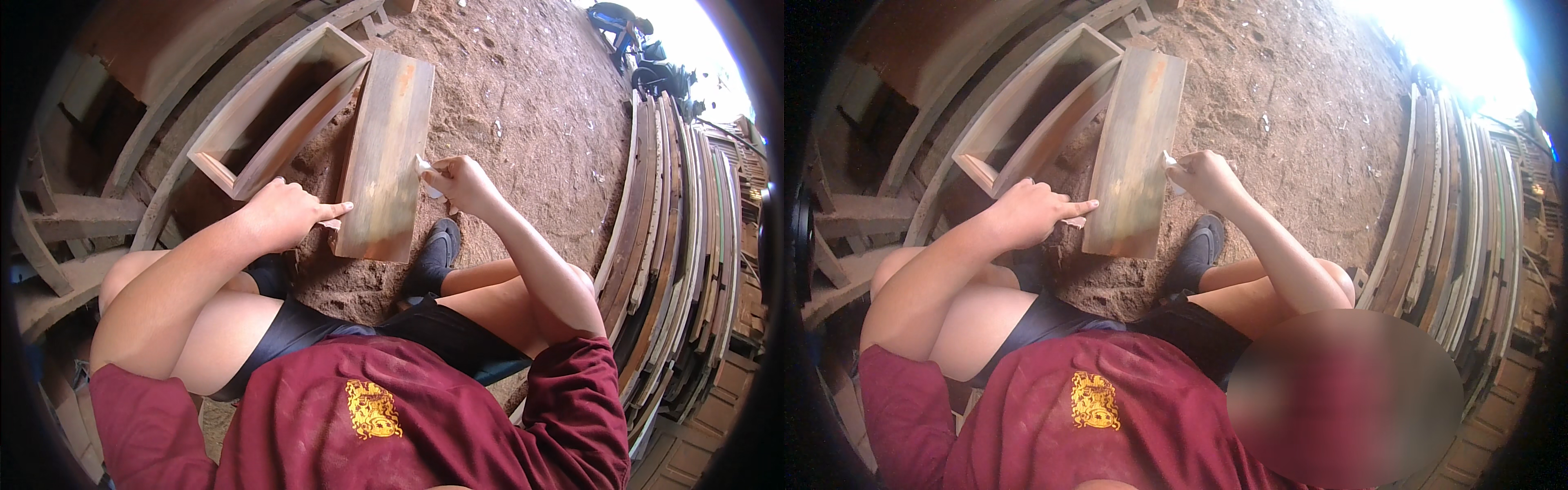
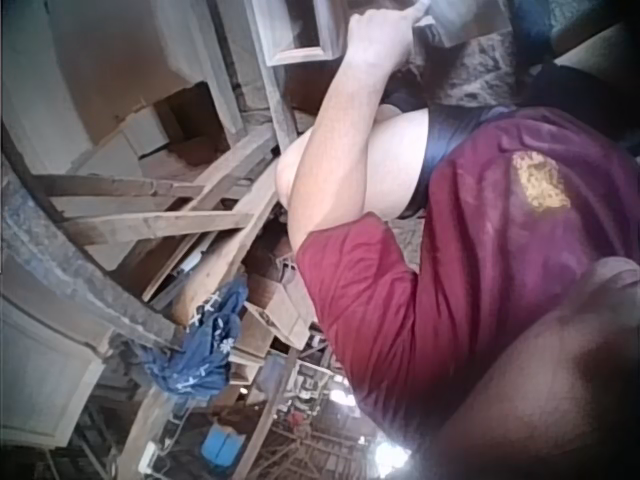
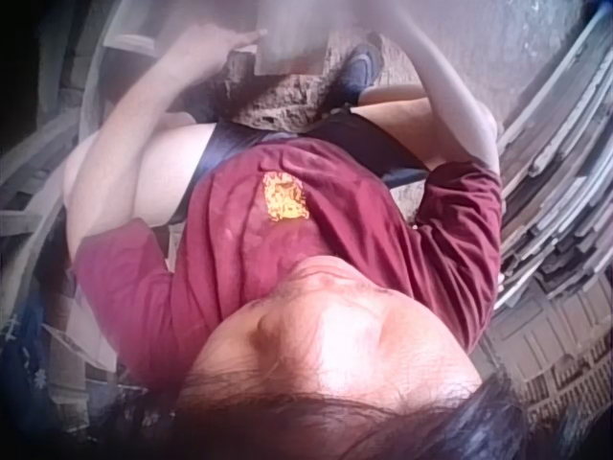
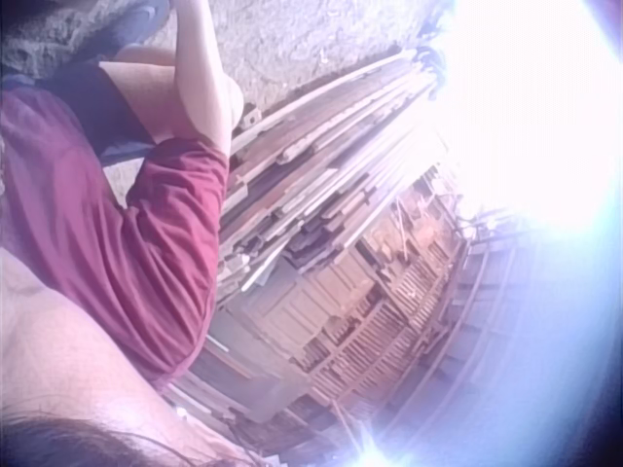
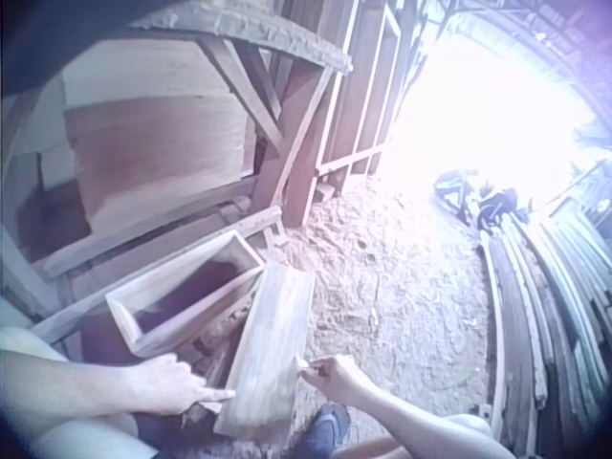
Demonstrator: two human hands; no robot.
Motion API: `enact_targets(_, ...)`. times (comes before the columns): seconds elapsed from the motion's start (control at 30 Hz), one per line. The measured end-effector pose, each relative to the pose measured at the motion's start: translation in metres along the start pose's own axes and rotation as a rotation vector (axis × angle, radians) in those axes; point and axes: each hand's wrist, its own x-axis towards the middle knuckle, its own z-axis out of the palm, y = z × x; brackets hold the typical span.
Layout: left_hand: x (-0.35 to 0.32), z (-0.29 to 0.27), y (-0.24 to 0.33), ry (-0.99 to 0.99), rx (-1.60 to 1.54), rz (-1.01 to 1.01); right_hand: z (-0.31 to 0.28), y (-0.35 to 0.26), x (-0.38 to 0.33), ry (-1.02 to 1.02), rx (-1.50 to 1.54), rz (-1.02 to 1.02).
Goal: The person assembles a rectangular wooden frame by fitting pieces together and then rubs a flat wooden board against the frame's edges. The person sits on the ground in a workshop environment.
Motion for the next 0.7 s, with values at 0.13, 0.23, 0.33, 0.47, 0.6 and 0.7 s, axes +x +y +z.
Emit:
enact_targets(0.13, -0.0001, -0.0027, 0.0016, -0.028, -0.054, -0.031, 0.0004, 0.0003, -0.0012, -0.007, 0.001, 0.007)
enact_targets(0.23, -0.0007, -0.0045, 0.0021, -0.033, -0.054, -0.034, 0.0011, 0.0008, -0.0018, -0.015, 0.026, 0.005)
enact_targets(0.33, -0.0013, -0.0056, 0.0021, -0.027, -0.046, -0.033, 0.002, 0.0017, -0.002, -0.006, 0.013, -0.018)
enact_targets(0.47, -0.0019, -0.0059, 0.0021, -0.028, -0.045, -0.034, 0.0035, 0.0035, -0.0025, -0.018, -0.007, -0.013)
enact_targets(0.6, -0.0027, -0.0048, 0.0024, -0.033, -0.033, -0.05, 0.0056, 0.006, -0.0037, -0.017, -0.012, 0.004)
enact_targets(0.7, -0.0036, -0.0037, 0.0007, -0.029, -0.019, -0.021, 0.0073, 0.0079, -0.0054, -0.027, -0.008, -0.006)
